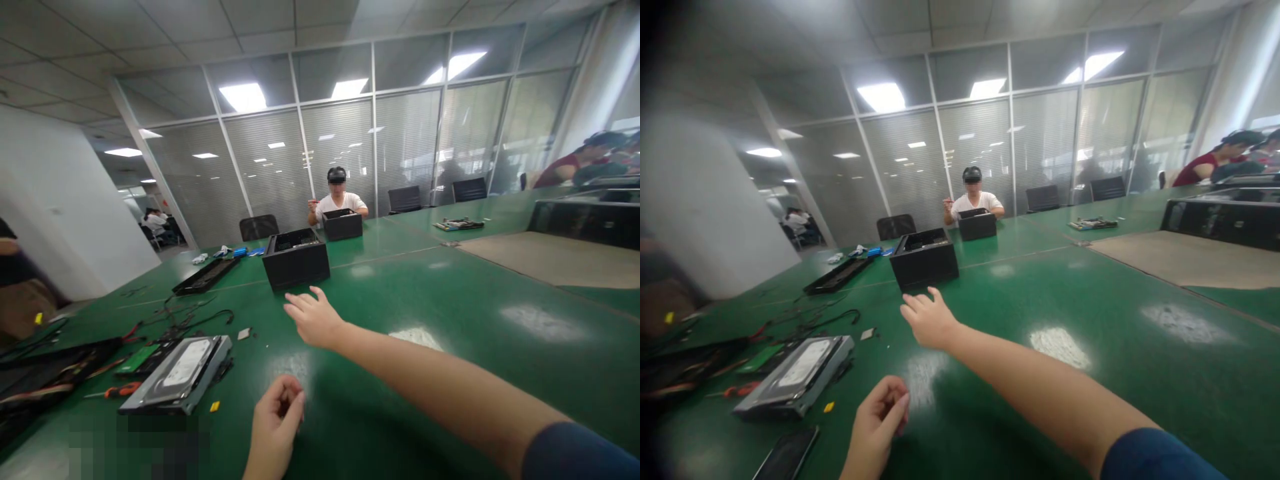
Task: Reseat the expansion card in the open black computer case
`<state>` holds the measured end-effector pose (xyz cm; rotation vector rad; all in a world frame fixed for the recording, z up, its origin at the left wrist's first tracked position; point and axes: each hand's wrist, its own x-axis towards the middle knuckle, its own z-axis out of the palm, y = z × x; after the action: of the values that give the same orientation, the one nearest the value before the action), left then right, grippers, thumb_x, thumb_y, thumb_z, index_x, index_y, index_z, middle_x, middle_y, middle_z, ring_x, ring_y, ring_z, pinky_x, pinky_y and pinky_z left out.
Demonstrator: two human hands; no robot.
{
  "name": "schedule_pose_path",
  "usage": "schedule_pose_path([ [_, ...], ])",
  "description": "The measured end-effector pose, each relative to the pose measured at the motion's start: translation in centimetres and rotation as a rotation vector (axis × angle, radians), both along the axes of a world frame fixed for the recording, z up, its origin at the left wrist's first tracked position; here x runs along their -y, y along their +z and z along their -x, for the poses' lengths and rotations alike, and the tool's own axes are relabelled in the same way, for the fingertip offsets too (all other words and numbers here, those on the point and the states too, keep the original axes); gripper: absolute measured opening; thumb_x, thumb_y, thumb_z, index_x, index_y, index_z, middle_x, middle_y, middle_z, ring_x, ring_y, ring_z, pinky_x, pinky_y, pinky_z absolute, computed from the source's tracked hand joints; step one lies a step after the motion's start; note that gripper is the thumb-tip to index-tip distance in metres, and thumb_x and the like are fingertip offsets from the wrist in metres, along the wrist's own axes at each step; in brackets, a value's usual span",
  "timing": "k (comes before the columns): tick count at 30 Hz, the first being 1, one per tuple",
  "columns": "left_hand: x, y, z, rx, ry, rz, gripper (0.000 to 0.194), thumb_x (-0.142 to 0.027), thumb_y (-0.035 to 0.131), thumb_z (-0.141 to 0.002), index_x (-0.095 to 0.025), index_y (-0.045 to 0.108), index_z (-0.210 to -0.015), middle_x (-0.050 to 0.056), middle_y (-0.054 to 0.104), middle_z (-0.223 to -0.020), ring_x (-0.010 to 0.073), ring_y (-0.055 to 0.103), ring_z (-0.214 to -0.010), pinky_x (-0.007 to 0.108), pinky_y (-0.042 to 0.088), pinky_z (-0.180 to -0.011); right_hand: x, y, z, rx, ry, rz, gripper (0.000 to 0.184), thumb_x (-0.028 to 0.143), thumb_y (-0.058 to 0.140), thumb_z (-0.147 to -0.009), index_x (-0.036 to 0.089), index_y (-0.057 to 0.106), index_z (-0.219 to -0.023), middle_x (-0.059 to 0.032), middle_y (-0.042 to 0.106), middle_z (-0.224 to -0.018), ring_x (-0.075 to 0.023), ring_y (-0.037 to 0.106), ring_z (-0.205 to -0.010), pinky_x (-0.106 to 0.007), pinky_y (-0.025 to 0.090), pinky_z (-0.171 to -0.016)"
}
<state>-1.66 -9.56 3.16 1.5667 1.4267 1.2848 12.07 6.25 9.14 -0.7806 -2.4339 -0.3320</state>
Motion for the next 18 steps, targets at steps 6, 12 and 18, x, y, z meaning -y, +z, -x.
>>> schedule_pose_path([
  [6,0.2,1.1,-1.3,-0.372,-0.105,0.015,0.022,-0.037,0.054,-0.09,-0.02,0.057,-0.076,-0.004,0.049,-0.058,0.0151,0.049,-0.057,0.025,0.034,-0.057,3.6,-1.4,-5.4,-0.104,-0.009,0.091,0.052,0.03,0.057,-0.084,0.015,0.05,-0.133,-0.014,0.057,-0.137,-0.0272,0.051,-0.122,-0.051,0.024,-0.111],
  [12,-0.1,0.7,-2.2,-0.449,-0.03,0.079,0.02,-0.036,0.053,-0.087,-0.02,0.058,-0.075,-0.004,0.053,-0.058,0.0173,0.053,-0.058,0.026,0.033,-0.059,1.7,0.4,-16.1,-0.099,-0.354,0.103,0.06,0.04,0.059,-0.086,0.01,0.048,-0.137,-0.018,0.055,-0.137,-0.0294,0.048,-0.126,-0.047,0.035,-0.104],
  [18,-0.5,0.2,-2.1,-0.432,-0.041,0.105,0.022,-0.038,0.053,-0.086,-0.021,0.058,-0.074,-0.004,0.056,-0.056,0.0177,0.055,-0.057,0.026,0.033,-0.058,0.1,3.6,-23.4,0.083,-0.55,0.026,0.078,0.056,0.064,-0.084,0.009,0.044,-0.142,-0.0239,0.046,-0.145,-0.0342,0.042,-0.133,-0.048,0.036,-0.104],
])
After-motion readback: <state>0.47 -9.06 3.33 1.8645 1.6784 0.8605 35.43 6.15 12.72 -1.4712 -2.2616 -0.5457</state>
